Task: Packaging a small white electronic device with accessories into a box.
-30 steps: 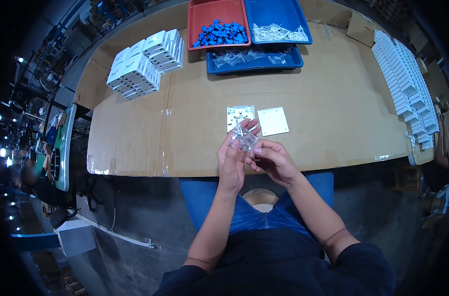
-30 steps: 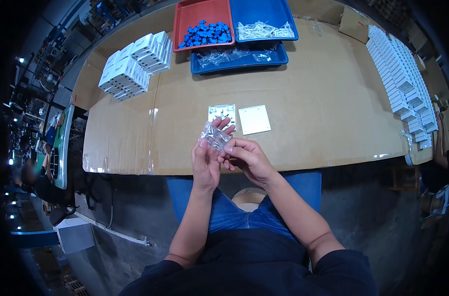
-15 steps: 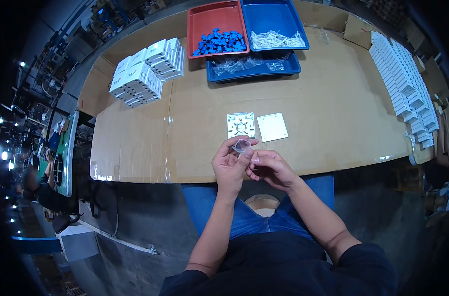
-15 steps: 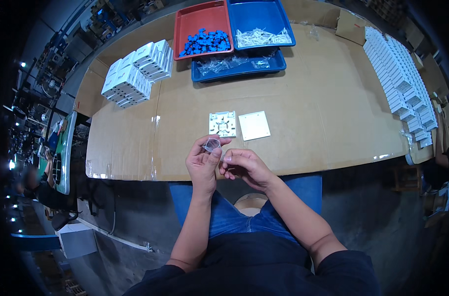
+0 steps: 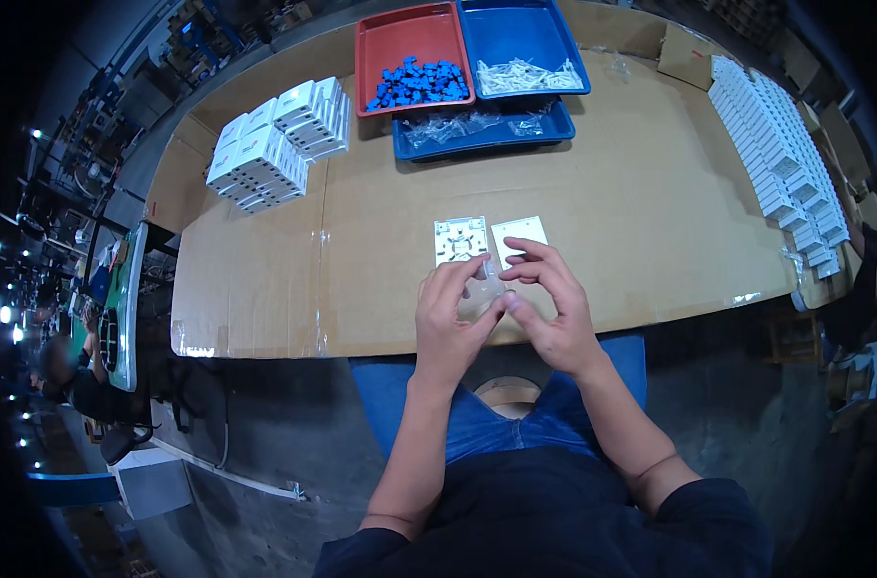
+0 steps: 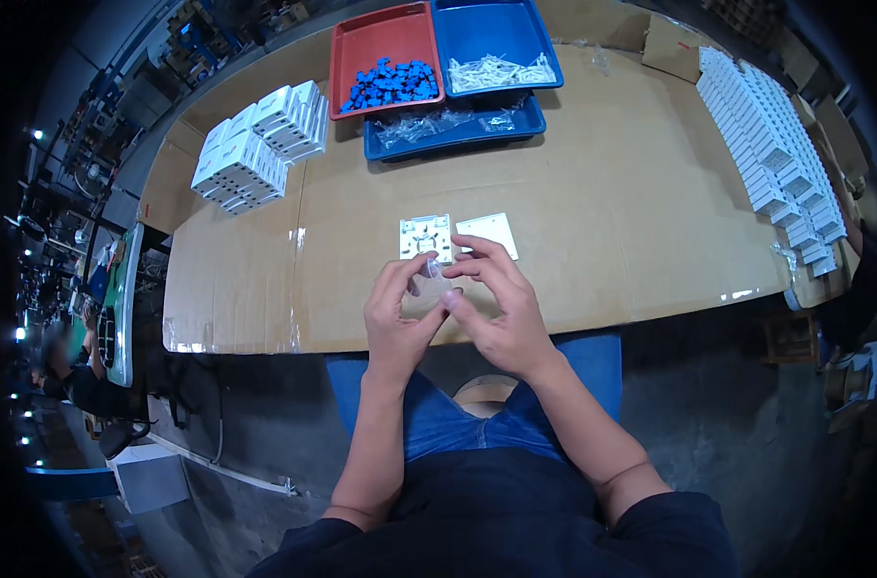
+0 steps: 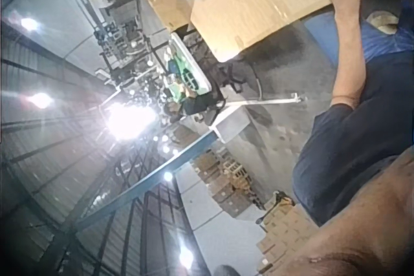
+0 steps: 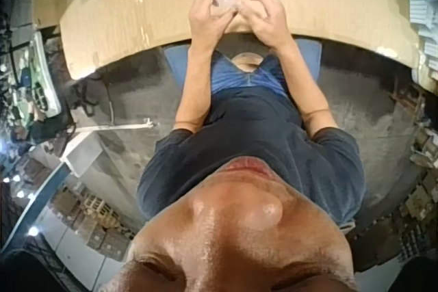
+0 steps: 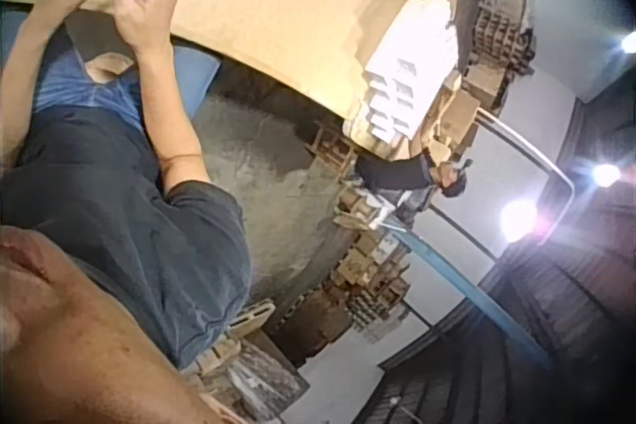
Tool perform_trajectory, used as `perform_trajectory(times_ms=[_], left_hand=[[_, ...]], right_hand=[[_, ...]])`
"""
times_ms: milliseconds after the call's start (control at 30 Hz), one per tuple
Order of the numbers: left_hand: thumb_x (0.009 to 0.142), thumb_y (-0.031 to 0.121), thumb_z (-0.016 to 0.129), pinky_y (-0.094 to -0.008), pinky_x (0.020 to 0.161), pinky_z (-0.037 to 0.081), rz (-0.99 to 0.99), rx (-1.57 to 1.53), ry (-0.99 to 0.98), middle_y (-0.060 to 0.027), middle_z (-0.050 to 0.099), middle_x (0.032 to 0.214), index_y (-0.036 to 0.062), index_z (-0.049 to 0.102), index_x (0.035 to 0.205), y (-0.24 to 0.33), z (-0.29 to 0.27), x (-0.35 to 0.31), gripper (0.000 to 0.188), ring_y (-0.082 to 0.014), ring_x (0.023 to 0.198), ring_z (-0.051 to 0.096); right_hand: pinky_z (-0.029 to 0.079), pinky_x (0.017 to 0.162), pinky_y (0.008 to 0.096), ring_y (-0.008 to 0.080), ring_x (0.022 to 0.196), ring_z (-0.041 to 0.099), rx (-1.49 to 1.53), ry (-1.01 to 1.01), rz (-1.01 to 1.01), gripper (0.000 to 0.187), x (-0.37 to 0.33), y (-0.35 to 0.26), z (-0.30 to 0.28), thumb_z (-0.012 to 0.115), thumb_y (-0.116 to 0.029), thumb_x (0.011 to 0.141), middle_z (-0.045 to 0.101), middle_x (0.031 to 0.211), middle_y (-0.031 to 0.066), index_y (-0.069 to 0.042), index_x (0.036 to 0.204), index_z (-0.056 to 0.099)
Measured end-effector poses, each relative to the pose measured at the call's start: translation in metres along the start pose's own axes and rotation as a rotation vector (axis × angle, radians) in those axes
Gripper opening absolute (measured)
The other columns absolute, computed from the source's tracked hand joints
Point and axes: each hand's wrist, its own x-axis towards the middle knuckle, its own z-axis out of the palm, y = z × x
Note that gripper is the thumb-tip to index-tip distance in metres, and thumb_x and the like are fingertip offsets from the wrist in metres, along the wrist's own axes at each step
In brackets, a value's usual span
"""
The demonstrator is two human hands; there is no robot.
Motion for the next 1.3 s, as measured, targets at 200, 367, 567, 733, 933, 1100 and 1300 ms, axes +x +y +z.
perform_trajectory(times_ms=[200,367,567,733,933,1100,1300], left_hand=[[0.075,0.007,0.083,-0.0369,0.085,0.050,0.056,0.015,-0.011,-0.0085,0.071,0.111,0.0059,0.071,0.125,0.007,0.010,-0.005,0.052,-0.0253,0.098,0.063],[0.074,0.013,0.082,-0.0395,0.098,0.043,0.158,0.139,-0.075,-0.0056,0.074,0.114,0.0097,0.073,0.125,0.002,0.003,-0.007,0.052,-0.0251,0.111,0.064],[0.079,0.015,0.083,-0.0412,0.100,0.044,0.155,0.065,-0.119,-0.0063,0.074,0.110,0.0091,0.076,0.117,0.007,-0.002,-0.004,0.039,-0.0265,0.105,0.065],[0.090,0.017,0.080,-0.0334,0.087,0.052,-0.163,-0.337,-0.197,-0.0045,0.075,0.102,0.0052,0.077,0.116,0.003,0.001,-0.011,0.029,-0.0173,0.093,0.067],[0.101,0.017,0.073,-0.0237,0.082,0.051,-0.473,-0.725,-0.356,-0.0028,0.074,0.102,0.0001,0.073,0.123,-0.013,0.011,-0.021,0.028,-0.0078,0.091,0.063],[0.105,0.021,0.067,-0.0248,0.077,0.052,-0.541,-0.857,-0.484,-0.0023,0.071,0.098,-0.0025,0.070,0.126,-0.022,0.014,-0.023,0.032,-0.0084,0.085,0.064],[0.107,0.024,0.063,-0.0277,0.082,0.058,-0.593,-0.905,-0.487,-0.0088,0.074,0.105,-0.0055,0.068,0.127,-0.038,0.028,-0.020,0.036,-0.0138,0.089,0.070]], right_hand=[[0.053,0.098,0.0357,0.0238,0.117,0.066,0.028,-0.081,0.144,0.011,-0.006,0.016,0.001,0.070,-0.007,0.096,0.065,0.133,0.0140,0.002,0.102,0.072],[0.053,0.098,0.0344,0.0220,0.118,0.065,0.145,-0.141,0.252,0.012,-0.009,0.017,-0.004,0.069,-0.005,0.096,0.065,0.136,0.0136,0.003,0.104,0.074],[0.052,0.102,0.0329,0.0215,0.125,0.063,0.314,-0.182,0.166,0.021,-0.008,0.024,-0.008,0.063,-0.011,0.102,0.060,0.146,0.0139,0.002,0.113,0.075],[0.051,0.105,0.0384,0.0248,0.128,0.061,0.386,-0.261,0.233,0.042,-0.002,0.022,-0.020,0.052,-0.030,0.112,0.059,0.147,0.0153,0.005,0.108,0.075],[0.048,0.108,0.0402,0.0289,0.130,0.059,0.262,-0.398,0.172,0.049,-0.001,0.028,-0.026,0.053,-0.041,0.110,0.060,0.144,0.0176,0.002,0.109,0.076],[0.048,0.107,0.0411,0.0305,0.126,0.060,0.129,-0.597,0.161,0.053,0.001,0.030,-0.033,0.052,-0.044,0.109,0.060,0.143,0.0190,0.004,0.109,0.074],[0.048,0.106,0.0384,0.0312,0.123,0.062,-0.018,-0.701,0.232,0.052,0.017,0.030,-0.040,0.052,-0.042,0.110,0.061,0.141,0.0195,0.005,0.108,0.073]])
